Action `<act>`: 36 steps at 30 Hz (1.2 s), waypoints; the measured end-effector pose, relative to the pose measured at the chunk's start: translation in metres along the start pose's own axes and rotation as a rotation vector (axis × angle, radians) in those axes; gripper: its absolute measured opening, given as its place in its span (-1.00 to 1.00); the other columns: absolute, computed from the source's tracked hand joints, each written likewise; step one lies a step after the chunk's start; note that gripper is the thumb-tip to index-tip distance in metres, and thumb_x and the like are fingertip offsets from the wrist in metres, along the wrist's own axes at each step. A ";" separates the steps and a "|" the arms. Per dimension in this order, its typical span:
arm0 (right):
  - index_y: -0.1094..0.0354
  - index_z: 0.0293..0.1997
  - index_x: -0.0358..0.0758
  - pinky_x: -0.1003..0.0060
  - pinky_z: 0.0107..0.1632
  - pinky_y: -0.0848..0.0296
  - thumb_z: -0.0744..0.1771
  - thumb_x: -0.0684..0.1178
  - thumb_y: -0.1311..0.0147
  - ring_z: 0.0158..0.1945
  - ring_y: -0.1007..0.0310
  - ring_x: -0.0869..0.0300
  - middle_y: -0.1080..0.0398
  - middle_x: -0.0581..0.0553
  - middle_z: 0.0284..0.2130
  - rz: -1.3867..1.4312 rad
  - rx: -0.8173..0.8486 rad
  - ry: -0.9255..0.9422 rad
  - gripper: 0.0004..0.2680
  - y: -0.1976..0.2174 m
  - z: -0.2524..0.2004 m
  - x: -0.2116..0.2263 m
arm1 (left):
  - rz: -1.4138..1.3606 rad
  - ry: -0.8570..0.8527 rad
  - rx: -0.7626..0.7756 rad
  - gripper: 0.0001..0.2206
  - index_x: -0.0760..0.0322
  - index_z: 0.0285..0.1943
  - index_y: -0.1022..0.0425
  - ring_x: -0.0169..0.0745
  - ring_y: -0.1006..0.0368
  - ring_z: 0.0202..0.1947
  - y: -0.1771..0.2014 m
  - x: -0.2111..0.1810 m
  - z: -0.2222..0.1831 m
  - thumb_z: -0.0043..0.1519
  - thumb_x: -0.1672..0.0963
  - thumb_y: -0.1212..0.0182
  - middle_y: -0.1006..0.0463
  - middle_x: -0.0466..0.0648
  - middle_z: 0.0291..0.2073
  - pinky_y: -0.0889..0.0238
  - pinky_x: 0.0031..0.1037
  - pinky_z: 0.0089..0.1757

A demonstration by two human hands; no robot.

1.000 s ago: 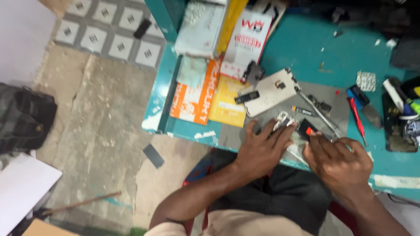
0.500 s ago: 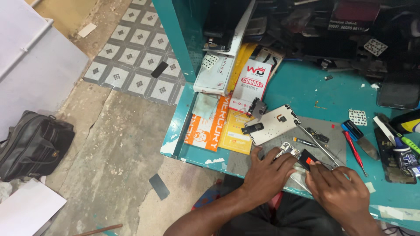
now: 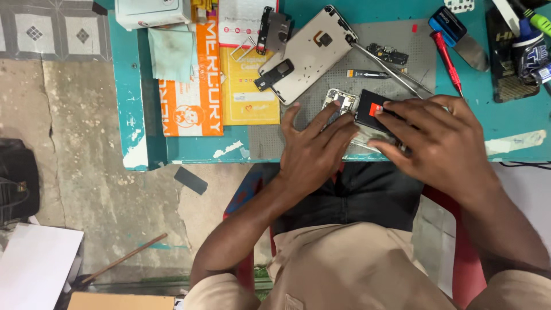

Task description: The person disassembles a white smartphone, removes the battery, and uses tweezers to detach and reattach internal ribbon cables. The person then handles a screen protector package and wipes the device with a cloth.

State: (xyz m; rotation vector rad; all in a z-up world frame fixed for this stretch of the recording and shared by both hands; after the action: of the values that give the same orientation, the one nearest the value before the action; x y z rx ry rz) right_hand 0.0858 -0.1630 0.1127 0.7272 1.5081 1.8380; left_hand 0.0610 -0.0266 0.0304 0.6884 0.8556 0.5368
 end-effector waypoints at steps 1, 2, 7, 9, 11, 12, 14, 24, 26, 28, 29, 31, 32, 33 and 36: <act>-0.59 -0.10 -0.19 0.21 0.03 -0.41 0.23 0.15 -0.35 -0.04 -0.56 0.16 -0.57 -0.05 -0.09 0.041 0.008 -0.008 -0.70 0.003 0.004 -0.002 | -0.007 -0.001 0.005 -0.84 0.06 0.08 -0.55 -0.24 -0.36 0.31 0.001 0.000 0.002 0.35 0.11 -0.34 -0.59 -0.23 0.11 0.23 0.13 0.30; -0.58 -0.12 -0.21 0.20 0.01 -0.40 0.19 0.17 -0.35 -0.04 -0.56 0.14 -0.57 -0.07 -0.10 0.084 0.021 -0.019 -0.68 0.005 0.006 -0.004 | -0.016 0.000 0.014 -0.83 0.05 0.08 -0.56 -0.25 -0.36 0.31 0.001 0.000 0.003 0.34 0.11 -0.34 -0.59 -0.24 0.11 0.23 0.14 0.30; -0.60 -0.09 -0.21 0.23 -0.05 -0.45 0.20 0.08 -0.37 -0.13 -0.56 0.14 -0.57 -0.05 -0.10 0.119 0.086 -0.044 -0.71 0.000 0.009 -0.014 | -0.059 0.017 0.047 -0.81 0.05 0.14 -0.52 -0.27 -0.33 0.34 -0.005 0.003 0.000 0.37 0.11 -0.34 -0.59 -0.27 0.14 0.23 0.15 0.32; -0.60 -0.11 -0.22 0.24 -0.11 -0.48 0.21 0.04 -0.37 -0.18 -0.57 0.13 -0.58 -0.05 -0.13 0.120 0.068 -0.031 -0.74 -0.001 0.007 -0.015 | -0.058 0.016 0.056 -0.80 0.04 0.17 -0.51 -0.26 -0.31 0.36 -0.007 0.003 -0.001 0.39 0.10 -0.33 -0.58 -0.29 0.15 0.23 0.16 0.33; -0.60 -0.14 -0.25 0.23 -0.19 -0.50 0.23 -0.02 -0.36 -0.24 -0.58 0.11 -0.58 -0.08 -0.18 0.148 0.015 -0.016 -0.79 0.001 0.006 -0.015 | -0.043 0.013 0.062 -0.79 0.01 0.19 -0.50 -0.27 -0.30 0.37 -0.008 0.003 -0.002 0.41 0.10 -0.31 -0.58 -0.31 0.16 0.23 0.16 0.33; -0.59 -0.11 -0.25 0.24 -0.18 -0.50 0.28 -0.06 -0.33 -0.25 -0.58 0.11 -0.58 -0.08 -0.18 0.136 -0.011 -0.023 -0.83 0.001 0.006 -0.018 | -0.044 0.011 0.076 -0.78 0.01 0.21 -0.50 -0.27 -0.30 0.37 -0.009 0.003 -0.002 0.40 0.10 -0.29 -0.57 -0.31 0.17 0.23 0.17 0.33; -0.57 -0.04 -0.27 0.25 -0.17 -0.51 0.37 -0.14 -0.28 -0.25 -0.57 0.12 -0.57 -0.09 -0.19 0.111 -0.063 -0.036 -0.90 0.002 0.006 -0.024 | -0.044 0.005 0.102 -0.75 0.02 0.25 -0.51 -0.26 -0.29 0.37 -0.010 0.002 -0.003 0.40 0.11 -0.27 -0.57 -0.32 0.19 0.23 0.18 0.32; -0.40 0.20 -0.58 0.35 -0.09 -0.59 0.54 -0.19 0.04 -0.15 -0.59 0.14 -0.52 -0.34 -0.11 0.797 -0.279 -0.401 -0.82 -0.025 -0.035 -0.095 | -0.014 -0.109 0.167 -0.65 0.01 0.27 -0.55 -0.17 -0.26 0.39 -0.011 -0.006 -0.005 0.28 0.16 -0.30 -0.49 -0.28 0.21 0.22 0.22 0.32; -0.35 0.21 -0.58 0.34 -0.03 -0.63 0.58 -0.16 0.05 -0.10 -0.59 0.15 -0.51 -0.33 -0.06 0.998 -0.303 -0.439 -0.82 -0.035 -0.044 -0.105 | -0.025 -0.116 0.161 -0.70 0.03 0.23 -0.58 -0.16 -0.27 0.38 -0.010 -0.007 -0.004 0.30 0.15 -0.30 -0.50 -0.27 0.19 0.22 0.22 0.32; -0.35 0.20 -0.57 0.33 -0.03 -0.65 0.60 -0.12 0.02 -0.12 -0.59 0.15 -0.51 -0.31 -0.08 1.084 -0.309 -0.483 -0.81 -0.044 -0.053 -0.114 | -0.037 -0.118 0.164 -0.75 0.02 0.17 -0.59 -0.16 -0.27 0.38 -0.009 -0.008 -0.004 0.30 0.15 -0.30 -0.49 -0.27 0.17 0.22 0.24 0.33; -0.35 0.19 -0.57 0.32 -0.04 -0.65 0.60 -0.12 0.00 -0.14 -0.59 0.15 -0.51 -0.31 -0.09 1.114 -0.319 -0.508 -0.81 -0.050 -0.060 -0.118 | -0.043 -0.118 0.167 -0.77 0.02 0.14 -0.60 -0.16 -0.28 0.38 -0.009 -0.008 -0.004 0.31 0.15 -0.30 -0.49 -0.27 0.16 0.22 0.24 0.33; -0.35 0.17 -0.59 0.30 -0.03 -0.65 0.60 -0.14 -0.01 -0.16 -0.59 0.14 -0.52 -0.34 -0.09 1.194 -0.350 -0.562 -0.82 -0.060 -0.071 -0.124 | -0.051 -0.122 0.165 -0.80 0.02 0.09 -0.61 -0.18 -0.28 0.38 -0.009 -0.008 -0.003 0.29 0.14 -0.31 -0.49 -0.26 0.14 0.23 0.24 0.33; -0.34 0.16 -0.60 0.29 -0.03 -0.65 0.60 -0.15 0.00 -0.16 -0.59 0.13 -0.52 -0.35 -0.09 1.231 -0.371 -0.573 -0.82 -0.064 -0.075 -0.125 | -0.054 -0.124 0.164 -0.81 0.02 0.06 -0.61 -0.19 -0.29 0.38 -0.009 -0.008 -0.003 0.28 0.14 -0.31 -0.49 -0.26 0.14 0.23 0.24 0.33; -0.33 0.15 -0.60 0.28 -0.02 -0.66 0.60 -0.17 0.00 -0.16 -0.59 0.12 -0.52 -0.36 -0.08 1.268 -0.393 -0.584 -0.83 -0.068 -0.079 -0.127 | -0.043 -0.126 0.168 -0.81 0.02 0.06 -0.61 -0.19 -0.29 0.38 -0.009 -0.008 -0.002 0.29 0.14 -0.31 -0.49 -0.25 0.14 0.22 0.23 0.33; -0.32 0.14 -0.61 0.26 -0.03 -0.67 0.59 -0.17 0.00 -0.16 -0.61 0.10 -0.52 -0.37 -0.09 1.352 -0.456 -0.614 -0.83 -0.076 -0.090 -0.130 | -0.010 -0.135 0.181 -0.83 0.03 0.05 -0.61 -0.18 -0.28 0.39 -0.010 -0.010 -0.002 0.30 0.13 -0.32 -0.48 -0.24 0.15 0.22 0.21 0.33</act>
State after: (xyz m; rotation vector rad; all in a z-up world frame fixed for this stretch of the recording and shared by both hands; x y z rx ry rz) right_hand 0.1111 -0.3091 0.0190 2.0968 0.0233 2.2887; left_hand 0.0550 -0.0393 0.0273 0.8757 0.7865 0.4018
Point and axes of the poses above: each hand's wrist, its own z-axis towards the middle knuckle, its own y-axis out of the back of the hand, x = y × z, the point moved 8 cm from there along z, towards the middle knuckle
